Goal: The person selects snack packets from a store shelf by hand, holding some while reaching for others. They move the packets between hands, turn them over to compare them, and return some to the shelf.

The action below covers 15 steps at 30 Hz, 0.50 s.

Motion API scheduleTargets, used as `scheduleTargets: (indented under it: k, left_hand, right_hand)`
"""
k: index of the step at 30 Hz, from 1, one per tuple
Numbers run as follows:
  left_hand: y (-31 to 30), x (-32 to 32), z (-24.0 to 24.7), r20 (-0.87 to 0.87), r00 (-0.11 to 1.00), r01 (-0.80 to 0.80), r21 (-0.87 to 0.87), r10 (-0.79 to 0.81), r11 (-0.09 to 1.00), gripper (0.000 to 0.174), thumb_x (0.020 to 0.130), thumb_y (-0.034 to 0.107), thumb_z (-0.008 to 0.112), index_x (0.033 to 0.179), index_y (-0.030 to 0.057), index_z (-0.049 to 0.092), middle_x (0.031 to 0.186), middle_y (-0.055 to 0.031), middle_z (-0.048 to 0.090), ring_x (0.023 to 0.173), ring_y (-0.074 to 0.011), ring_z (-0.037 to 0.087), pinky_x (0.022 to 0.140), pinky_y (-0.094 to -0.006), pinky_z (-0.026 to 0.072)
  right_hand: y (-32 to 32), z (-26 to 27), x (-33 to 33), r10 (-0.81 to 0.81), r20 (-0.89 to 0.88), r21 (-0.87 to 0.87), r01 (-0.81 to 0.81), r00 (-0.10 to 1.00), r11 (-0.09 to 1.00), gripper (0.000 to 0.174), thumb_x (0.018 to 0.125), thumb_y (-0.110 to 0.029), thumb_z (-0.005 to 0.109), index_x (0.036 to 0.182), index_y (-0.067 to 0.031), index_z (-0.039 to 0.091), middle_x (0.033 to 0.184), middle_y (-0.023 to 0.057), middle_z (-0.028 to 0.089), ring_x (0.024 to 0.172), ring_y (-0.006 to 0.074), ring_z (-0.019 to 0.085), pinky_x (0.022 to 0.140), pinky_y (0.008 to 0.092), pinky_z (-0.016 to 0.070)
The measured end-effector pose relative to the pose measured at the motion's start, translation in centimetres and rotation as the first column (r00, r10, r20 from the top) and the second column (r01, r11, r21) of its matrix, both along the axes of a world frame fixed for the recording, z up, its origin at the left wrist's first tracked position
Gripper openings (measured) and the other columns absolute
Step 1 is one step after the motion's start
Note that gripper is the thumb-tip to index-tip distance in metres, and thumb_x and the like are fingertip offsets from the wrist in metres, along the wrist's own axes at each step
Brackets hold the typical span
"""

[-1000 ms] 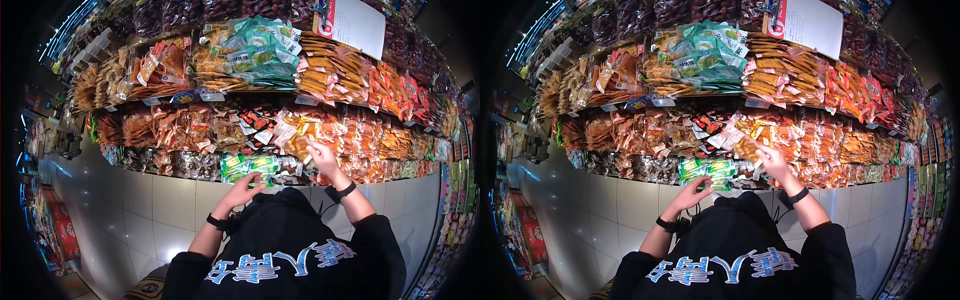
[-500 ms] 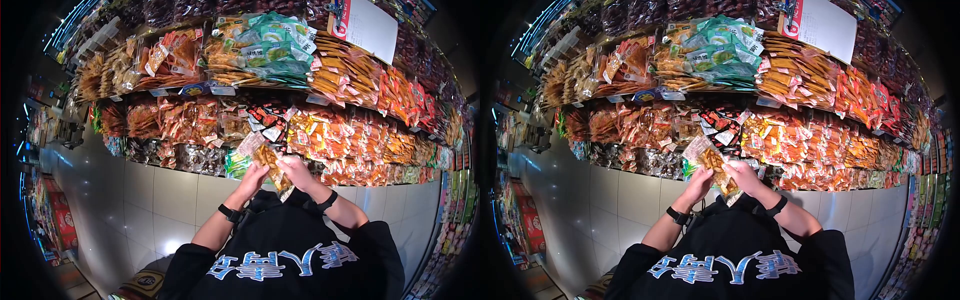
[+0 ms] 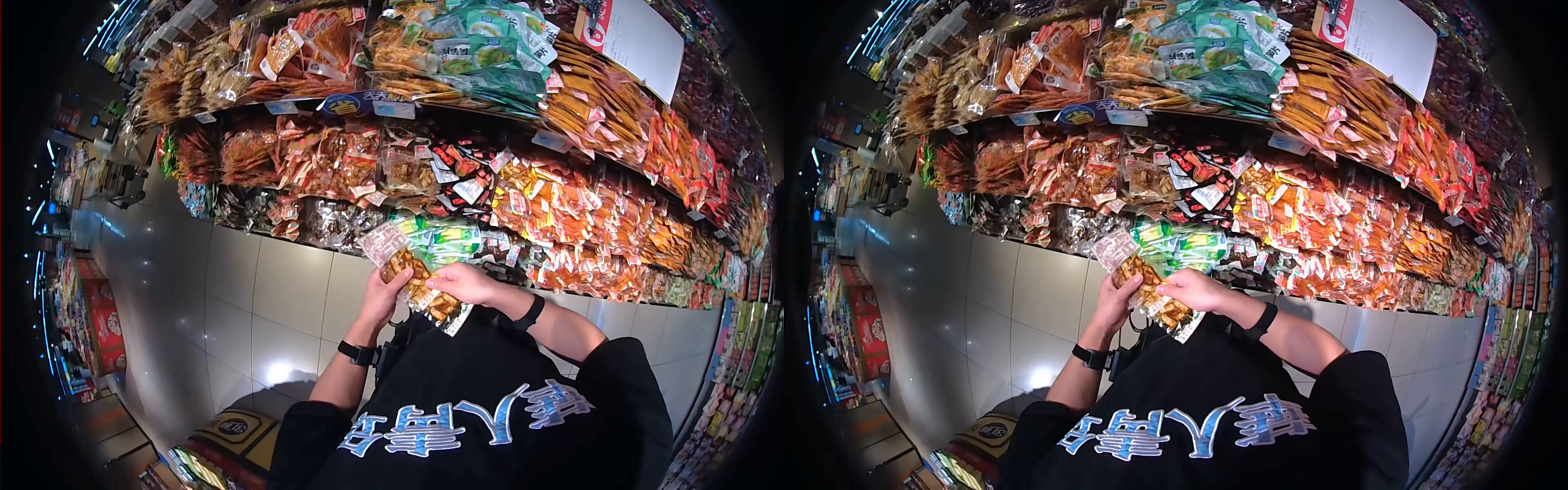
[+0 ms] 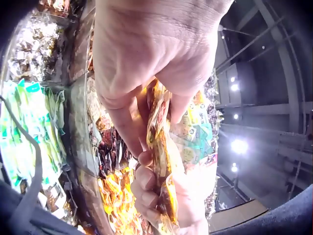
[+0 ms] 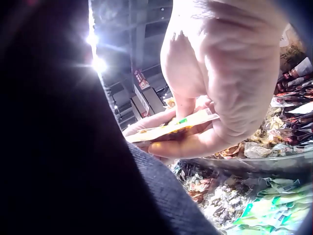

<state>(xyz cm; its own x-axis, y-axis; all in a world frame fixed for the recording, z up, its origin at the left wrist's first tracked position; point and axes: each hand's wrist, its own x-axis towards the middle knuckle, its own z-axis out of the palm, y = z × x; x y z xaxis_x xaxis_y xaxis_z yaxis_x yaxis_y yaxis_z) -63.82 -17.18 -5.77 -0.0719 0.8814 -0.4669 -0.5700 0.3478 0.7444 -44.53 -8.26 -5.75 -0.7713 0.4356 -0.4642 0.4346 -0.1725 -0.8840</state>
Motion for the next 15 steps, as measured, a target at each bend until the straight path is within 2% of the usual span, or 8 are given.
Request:
scheduleTargets:
  k: [3, 7, 10, 13, 15]
  left_hand:
    - [-0.7, -0.5, -0.3, 0.008, 0.999, -0.042, 0.037, 0.041, 0.998, 0.035, 0.089, 0.006, 0.067, 0.120, -0.0043, 0.054, 0.110, -0.0094, 0.066, 0.095, -0.0143, 0.065, 0.086, -0.0290, 0.0522]
    - [-1.2, -0.8, 0.2, -0.044, 0.999, -0.030, 0.047, 0.032, 0.998, 0.039, 0.088, 0.005, 0.069, 0.121, -0.0047, 0.052, 0.111, -0.0104, 0.065, 0.096, -0.0147, 0.064, 0.087, -0.0289, 0.0520]
    - [-1.2, -0.8, 0.3, -0.074, 0.997, -0.008, 0.037, 0.011, 0.999, 0.036, 0.087, 0.005, 0.070, 0.118, -0.0048, 0.054, 0.109, -0.0109, 0.066, 0.095, -0.0148, 0.065, 0.086, -0.0286, 0.0522]
    - [-1.4, -0.9, -0.4, -0.099, 0.995, 0.027, -0.001, -0.027, 1.000, 0.032, 0.086, 0.005, 0.070, 0.114, -0.0051, 0.057, 0.105, -0.0106, 0.068, 0.092, -0.0147, 0.065, 0.084, -0.0284, 0.0528]
    - [-1.6, -0.8, -0.5, -0.107, 0.994, 0.038, 0.006, -0.037, 0.999, 0.032, 0.086, 0.004, 0.070, 0.114, -0.0054, 0.057, 0.104, -0.0106, 0.068, 0.092, -0.0146, 0.066, 0.083, -0.0283, 0.0528]
  right_hand:
    - [-0.1, 0.0, -0.5, -0.023, -0.065, 0.031, 0.025, 0.998, 0.999, 0.042, 0.099, -0.030, 0.057, 0.066, -0.0058, 0.048, 0.058, -0.0073, 0.037, 0.055, 0.0043, 0.031, 0.048, 0.0276, 0.0290]
    - [0.1, 0.2, -0.7, -0.079, -0.051, 0.072, 0.083, 0.996, 0.994, 0.046, 0.096, -0.031, 0.058, 0.063, -0.0013, 0.046, 0.054, -0.0002, 0.037, 0.054, 0.0081, 0.033, 0.049, 0.0327, 0.0305]
    - [-0.4, -0.2, -1.0, -0.031, -0.017, 0.158, 0.033, 0.999, 0.987, 0.045, 0.096, -0.032, 0.058, 0.065, -0.0002, 0.050, 0.053, 0.0030, 0.042, 0.052, 0.0108, 0.036, 0.050, 0.0345, 0.0329]
    - [-0.7, 1.3, -1.5, 0.087, 0.084, 0.253, -0.105, 0.993, 0.962, 0.044, 0.096, -0.035, 0.056, 0.070, 0.0008, 0.056, 0.056, 0.0071, 0.051, 0.051, 0.0146, 0.043, 0.052, 0.0358, 0.0378]
    - [-0.3, 1.4, -1.4, 0.206, 0.114, 0.222, -0.227, 0.972, 0.948, 0.044, 0.098, -0.035, 0.054, 0.069, -0.0016, 0.055, 0.056, 0.0037, 0.053, 0.053, 0.0103, 0.048, 0.051, 0.0320, 0.0389]
